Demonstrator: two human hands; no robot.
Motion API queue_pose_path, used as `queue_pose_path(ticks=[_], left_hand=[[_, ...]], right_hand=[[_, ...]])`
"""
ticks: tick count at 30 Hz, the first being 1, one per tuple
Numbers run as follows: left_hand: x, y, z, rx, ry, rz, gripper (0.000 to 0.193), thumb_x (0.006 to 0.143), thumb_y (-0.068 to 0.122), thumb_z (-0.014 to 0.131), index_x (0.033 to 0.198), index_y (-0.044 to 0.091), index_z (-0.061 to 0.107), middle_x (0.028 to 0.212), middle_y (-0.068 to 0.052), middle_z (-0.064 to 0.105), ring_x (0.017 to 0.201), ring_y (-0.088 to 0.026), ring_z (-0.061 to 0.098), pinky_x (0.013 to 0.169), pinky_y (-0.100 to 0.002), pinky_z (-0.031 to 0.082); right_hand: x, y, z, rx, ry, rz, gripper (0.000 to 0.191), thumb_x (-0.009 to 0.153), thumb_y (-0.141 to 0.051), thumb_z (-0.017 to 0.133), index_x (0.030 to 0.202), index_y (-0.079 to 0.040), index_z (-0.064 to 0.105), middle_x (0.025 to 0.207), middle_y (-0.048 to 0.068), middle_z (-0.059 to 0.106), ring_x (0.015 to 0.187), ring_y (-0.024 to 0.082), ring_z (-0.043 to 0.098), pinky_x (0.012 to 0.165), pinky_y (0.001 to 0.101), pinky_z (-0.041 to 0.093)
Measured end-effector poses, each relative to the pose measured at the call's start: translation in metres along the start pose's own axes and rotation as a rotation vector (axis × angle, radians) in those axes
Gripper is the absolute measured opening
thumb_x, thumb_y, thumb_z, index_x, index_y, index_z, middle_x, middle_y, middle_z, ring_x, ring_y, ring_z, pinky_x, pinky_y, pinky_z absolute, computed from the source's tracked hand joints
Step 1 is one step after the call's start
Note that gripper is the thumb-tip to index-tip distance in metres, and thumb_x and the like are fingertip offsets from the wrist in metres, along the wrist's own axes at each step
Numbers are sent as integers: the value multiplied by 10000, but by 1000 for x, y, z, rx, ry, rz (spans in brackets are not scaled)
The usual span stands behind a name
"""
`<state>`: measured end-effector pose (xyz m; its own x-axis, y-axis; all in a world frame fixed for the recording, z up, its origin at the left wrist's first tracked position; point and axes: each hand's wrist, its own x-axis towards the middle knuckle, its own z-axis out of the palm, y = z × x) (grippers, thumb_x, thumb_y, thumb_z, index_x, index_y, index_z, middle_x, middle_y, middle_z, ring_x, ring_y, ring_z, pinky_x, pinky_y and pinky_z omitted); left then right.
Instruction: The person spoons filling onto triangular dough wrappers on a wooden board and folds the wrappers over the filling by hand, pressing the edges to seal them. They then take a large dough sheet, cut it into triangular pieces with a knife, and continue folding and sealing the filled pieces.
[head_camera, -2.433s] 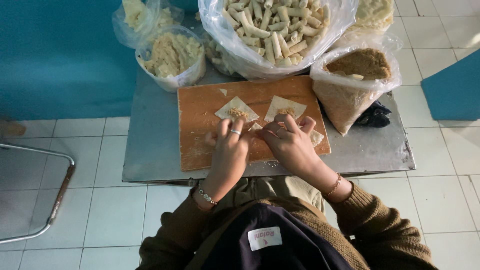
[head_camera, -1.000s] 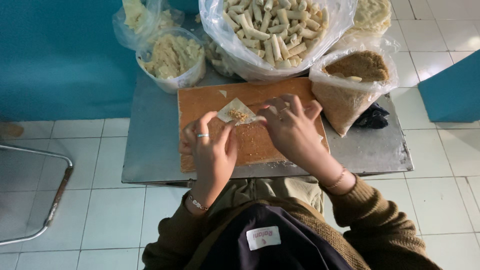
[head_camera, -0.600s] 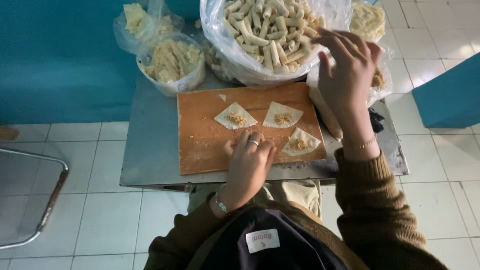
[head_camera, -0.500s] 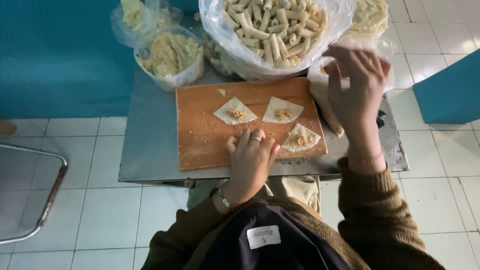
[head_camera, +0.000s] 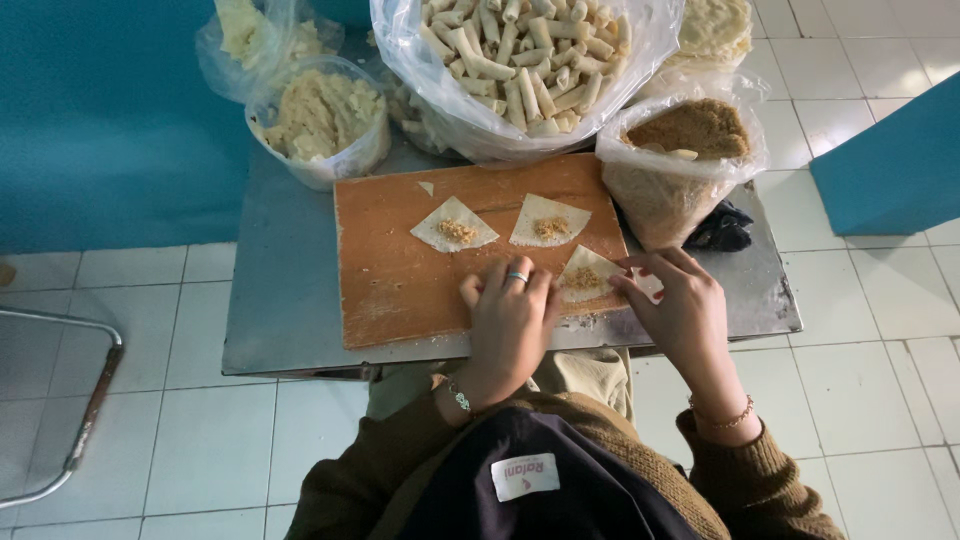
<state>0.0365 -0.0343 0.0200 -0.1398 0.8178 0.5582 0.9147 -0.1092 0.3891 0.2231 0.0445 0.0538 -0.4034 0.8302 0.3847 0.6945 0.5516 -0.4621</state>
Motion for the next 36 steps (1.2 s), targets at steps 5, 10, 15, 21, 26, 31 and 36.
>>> queue_pose_path(ticks=[5,10,15,21,26,31,36], left_hand=[[3,4,-1,-51,-45,26,150,945,191,661,989,49,676,1041,-87,624,1057,-236,569,881,-451,337],[5,5,3,-88,-94,43,218,925,160,645,1069,-3,662,999,-113,648,1002,-250,590,869,-449,366],[16,6,16,-276,-78,71,265,931,81,640,1164,-43,625,946,-146,690,922,-274,666,850,-430,441],[25,11,26,-419,-168,10,172,952,74,653,1098,-5,607,919,-141,711,854,-276,688,881,-459,455],[22,9,27,-393,-87,158,275,934,54,646,1189,-31,586,1004,-178,690,1051,-346,659,935,-483,460],[19,5,29,-357,-141,205,393,935,44,628,1305,-67,557,1088,-201,696,1065,-355,635,960,-480,464],[20,6,26,-378,-160,180,365,968,60,623,1310,-51,559,1032,-174,699,1011,-330,639,920,-484,472]], right_hand=[[2,2,6,-53,-31,10,178,864,-237,800,980,-104,779,969,75,703,787,230,688,646,321,565],[-1,2,7,-34,-7,1,152,874,-213,801,972,-101,768,900,50,729,811,203,703,676,331,547],[-1,3,9,154,35,36,196,852,-146,802,1026,-69,754,881,46,752,819,148,733,677,294,538],[-1,4,14,220,77,-3,216,830,-91,827,1033,-53,762,906,53,764,826,150,732,718,296,544],[-2,4,19,320,86,-18,239,838,-31,808,1066,-48,736,990,59,764,900,149,755,745,271,580],[-1,1,21,388,39,-11,414,875,-3,747,1277,-54,662,988,55,775,913,160,776,804,284,607],[0,-1,14,283,-38,-33,458,950,-29,674,1396,-63,575,995,81,779,1000,221,759,875,352,572]])
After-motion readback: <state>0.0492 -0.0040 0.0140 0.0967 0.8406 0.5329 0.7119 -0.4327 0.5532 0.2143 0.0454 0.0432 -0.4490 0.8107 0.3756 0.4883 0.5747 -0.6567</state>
